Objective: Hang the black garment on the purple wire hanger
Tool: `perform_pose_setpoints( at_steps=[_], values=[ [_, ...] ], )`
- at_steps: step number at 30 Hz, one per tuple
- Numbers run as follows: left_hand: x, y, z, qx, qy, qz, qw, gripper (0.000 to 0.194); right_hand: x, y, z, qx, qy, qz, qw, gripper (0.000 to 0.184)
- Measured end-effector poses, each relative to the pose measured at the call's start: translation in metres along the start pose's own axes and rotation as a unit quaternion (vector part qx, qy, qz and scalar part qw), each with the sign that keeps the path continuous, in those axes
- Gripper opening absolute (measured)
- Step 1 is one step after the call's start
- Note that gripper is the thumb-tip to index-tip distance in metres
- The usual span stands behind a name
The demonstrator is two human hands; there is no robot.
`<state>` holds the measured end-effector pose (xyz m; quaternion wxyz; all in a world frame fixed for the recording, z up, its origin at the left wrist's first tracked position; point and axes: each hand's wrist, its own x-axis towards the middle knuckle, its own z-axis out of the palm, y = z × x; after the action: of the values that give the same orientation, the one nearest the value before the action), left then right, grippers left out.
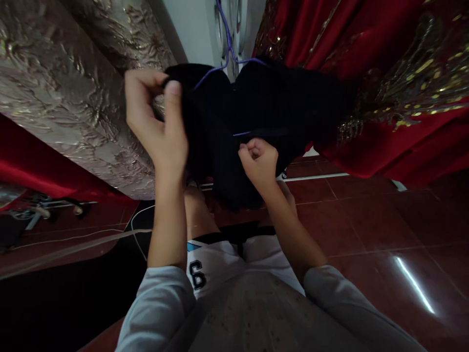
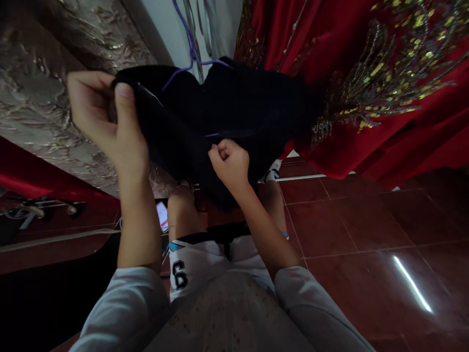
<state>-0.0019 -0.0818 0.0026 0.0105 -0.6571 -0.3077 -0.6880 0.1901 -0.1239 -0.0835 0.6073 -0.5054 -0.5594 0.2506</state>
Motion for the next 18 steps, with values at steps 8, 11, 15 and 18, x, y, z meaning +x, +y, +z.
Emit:
perform_pose_setpoints(
  at_steps=[8, 11, 15, 18],
  values=[
    [-0.086, -0.118, 0.001, -0.149, 0.133, -0.532, 0.823, 0.03, -0.017, 0.005, 0.028, 0.066, -0.105, 0.042, 0.991, 0.029],
    [-0.134, -0.099, 0.02, -0.171, 0.109, -0.588, 0.783, 0.023, -0.033, 0.02, 0.014, 0.15, -0.075, 0.127, 0.978, 0.027],
    [-0.156, -0.073, 0.036, -0.186, 0.054, -0.579, 0.792, 0.018, -0.062, 0.045, -0.029, 0.188, 0.032, 0.21, 0.959, 0.018],
    [-0.141, -0.052, 0.046, -0.227, -0.019, -0.507, 0.831, 0.018, -0.074, 0.059, -0.055, 0.154, 0.047, 0.225, 0.961, 0.019]
  ],
)
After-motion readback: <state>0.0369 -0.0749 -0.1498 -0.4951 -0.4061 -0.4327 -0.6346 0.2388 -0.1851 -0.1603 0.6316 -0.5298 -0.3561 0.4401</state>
